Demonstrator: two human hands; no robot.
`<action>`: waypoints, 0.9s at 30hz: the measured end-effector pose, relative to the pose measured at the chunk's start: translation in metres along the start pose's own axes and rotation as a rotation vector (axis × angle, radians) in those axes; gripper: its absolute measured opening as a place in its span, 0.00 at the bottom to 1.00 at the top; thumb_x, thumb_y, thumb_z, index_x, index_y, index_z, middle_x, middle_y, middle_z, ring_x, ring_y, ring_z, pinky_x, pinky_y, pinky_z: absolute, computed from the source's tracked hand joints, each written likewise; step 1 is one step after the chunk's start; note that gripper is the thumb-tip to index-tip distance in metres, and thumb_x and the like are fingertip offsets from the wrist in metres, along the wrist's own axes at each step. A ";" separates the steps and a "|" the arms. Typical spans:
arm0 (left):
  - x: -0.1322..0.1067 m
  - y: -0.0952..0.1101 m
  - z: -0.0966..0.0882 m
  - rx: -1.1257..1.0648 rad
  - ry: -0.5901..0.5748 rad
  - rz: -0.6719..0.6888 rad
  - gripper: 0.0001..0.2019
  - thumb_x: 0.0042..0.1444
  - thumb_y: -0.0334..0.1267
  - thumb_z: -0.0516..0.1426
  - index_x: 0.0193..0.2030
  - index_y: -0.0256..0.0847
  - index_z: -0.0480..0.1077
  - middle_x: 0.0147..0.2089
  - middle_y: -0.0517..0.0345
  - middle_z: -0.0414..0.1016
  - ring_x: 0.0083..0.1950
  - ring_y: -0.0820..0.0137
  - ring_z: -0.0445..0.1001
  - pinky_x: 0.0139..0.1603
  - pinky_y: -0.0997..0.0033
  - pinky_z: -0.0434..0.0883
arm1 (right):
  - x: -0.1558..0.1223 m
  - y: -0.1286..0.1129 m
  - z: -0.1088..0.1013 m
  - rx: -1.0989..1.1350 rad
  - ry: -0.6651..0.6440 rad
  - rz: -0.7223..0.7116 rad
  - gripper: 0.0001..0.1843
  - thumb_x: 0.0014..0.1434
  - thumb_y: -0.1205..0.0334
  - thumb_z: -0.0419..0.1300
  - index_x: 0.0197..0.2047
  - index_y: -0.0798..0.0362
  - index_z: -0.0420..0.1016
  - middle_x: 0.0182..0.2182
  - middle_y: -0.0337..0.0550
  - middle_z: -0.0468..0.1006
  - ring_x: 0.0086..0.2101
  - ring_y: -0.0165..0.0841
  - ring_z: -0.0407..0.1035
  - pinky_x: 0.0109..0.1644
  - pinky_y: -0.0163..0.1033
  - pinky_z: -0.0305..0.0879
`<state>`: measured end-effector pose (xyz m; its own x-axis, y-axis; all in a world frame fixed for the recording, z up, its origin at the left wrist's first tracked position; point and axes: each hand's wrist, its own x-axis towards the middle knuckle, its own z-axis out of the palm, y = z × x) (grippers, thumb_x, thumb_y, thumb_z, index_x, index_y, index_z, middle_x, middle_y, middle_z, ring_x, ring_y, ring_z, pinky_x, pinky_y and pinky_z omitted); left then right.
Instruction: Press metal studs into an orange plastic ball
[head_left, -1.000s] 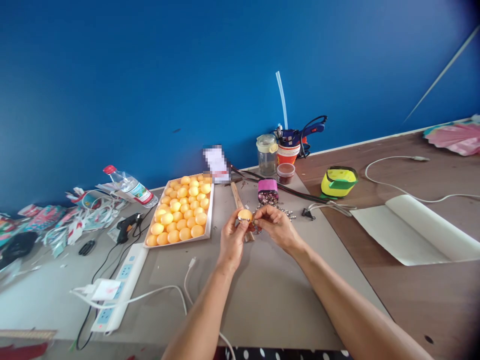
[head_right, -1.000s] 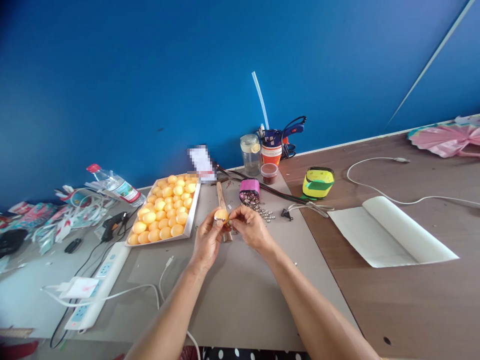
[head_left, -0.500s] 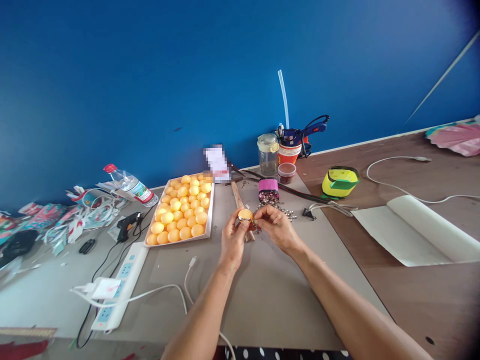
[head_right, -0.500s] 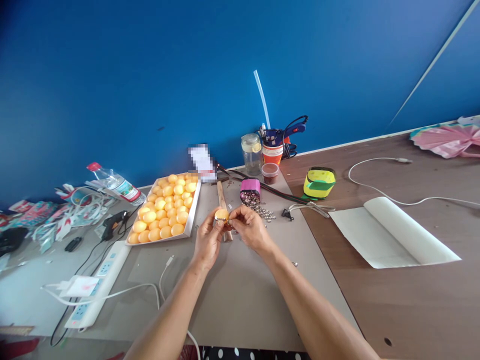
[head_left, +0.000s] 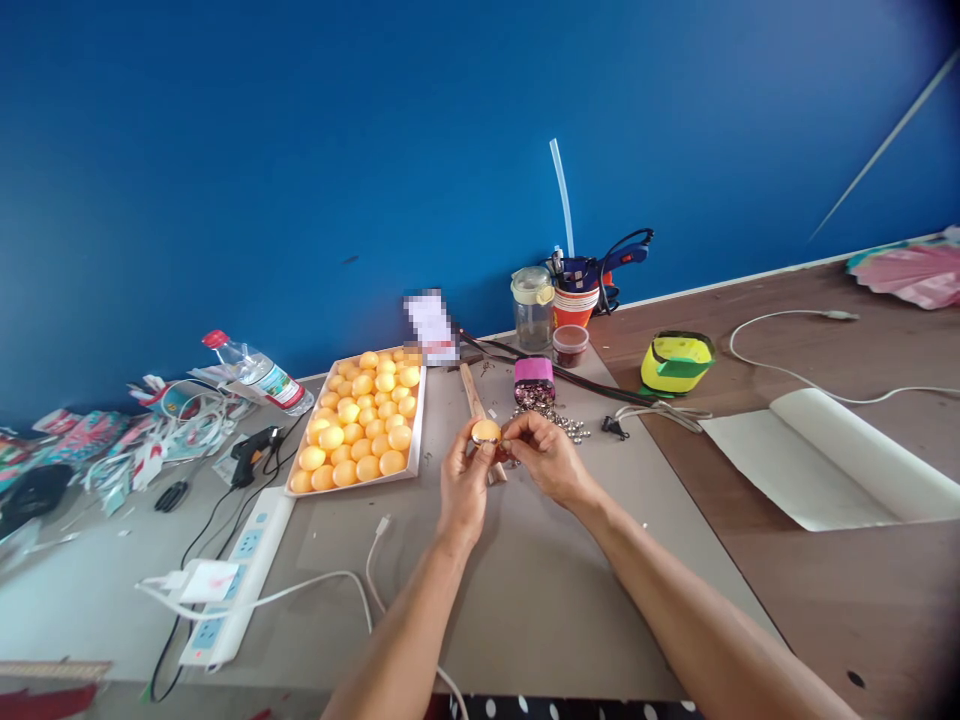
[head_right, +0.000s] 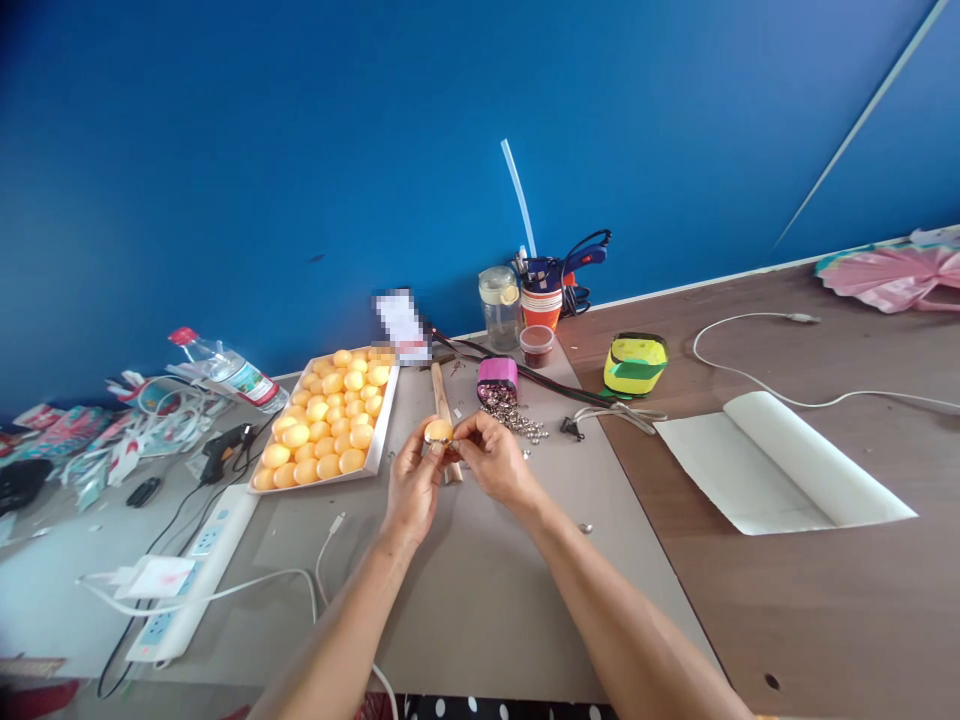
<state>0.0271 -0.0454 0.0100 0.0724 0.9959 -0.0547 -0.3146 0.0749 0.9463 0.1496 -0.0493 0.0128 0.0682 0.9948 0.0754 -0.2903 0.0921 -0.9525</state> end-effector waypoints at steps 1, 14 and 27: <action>-0.001 0.000 0.000 0.001 0.002 -0.003 0.24 0.49 0.44 0.63 0.53 0.41 0.67 0.39 0.56 0.75 0.39 0.67 0.75 0.39 0.70 0.70 | 0.000 0.000 0.000 -0.008 0.005 -0.002 0.06 0.46 0.63 0.60 0.27 0.52 0.64 0.26 0.37 0.72 0.26 0.28 0.67 0.32 0.36 0.66; -0.009 0.011 0.011 -0.272 -0.112 -0.106 0.20 0.49 0.39 0.63 0.49 0.40 0.70 0.37 0.56 0.74 0.33 0.73 0.73 0.38 0.72 0.70 | 0.008 0.005 0.003 0.181 0.213 0.121 0.12 0.41 0.60 0.64 0.29 0.52 0.65 0.20 0.30 0.67 0.19 0.23 0.58 0.23 0.32 0.59; 0.002 0.020 0.000 -0.440 -0.064 -0.166 0.11 0.52 0.37 0.61 0.42 0.36 0.71 0.36 0.53 0.76 0.37 0.72 0.75 0.42 0.72 0.72 | 0.004 0.001 -0.007 0.086 0.131 0.121 0.10 0.44 0.59 0.63 0.30 0.54 0.72 0.22 0.34 0.69 0.21 0.25 0.62 0.28 0.35 0.61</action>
<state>0.0206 -0.0421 0.0286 0.2090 0.9646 -0.1607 -0.6641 0.2607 0.7007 0.1562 -0.0450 0.0099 0.1504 0.9852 -0.0823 -0.3840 -0.0185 -0.9232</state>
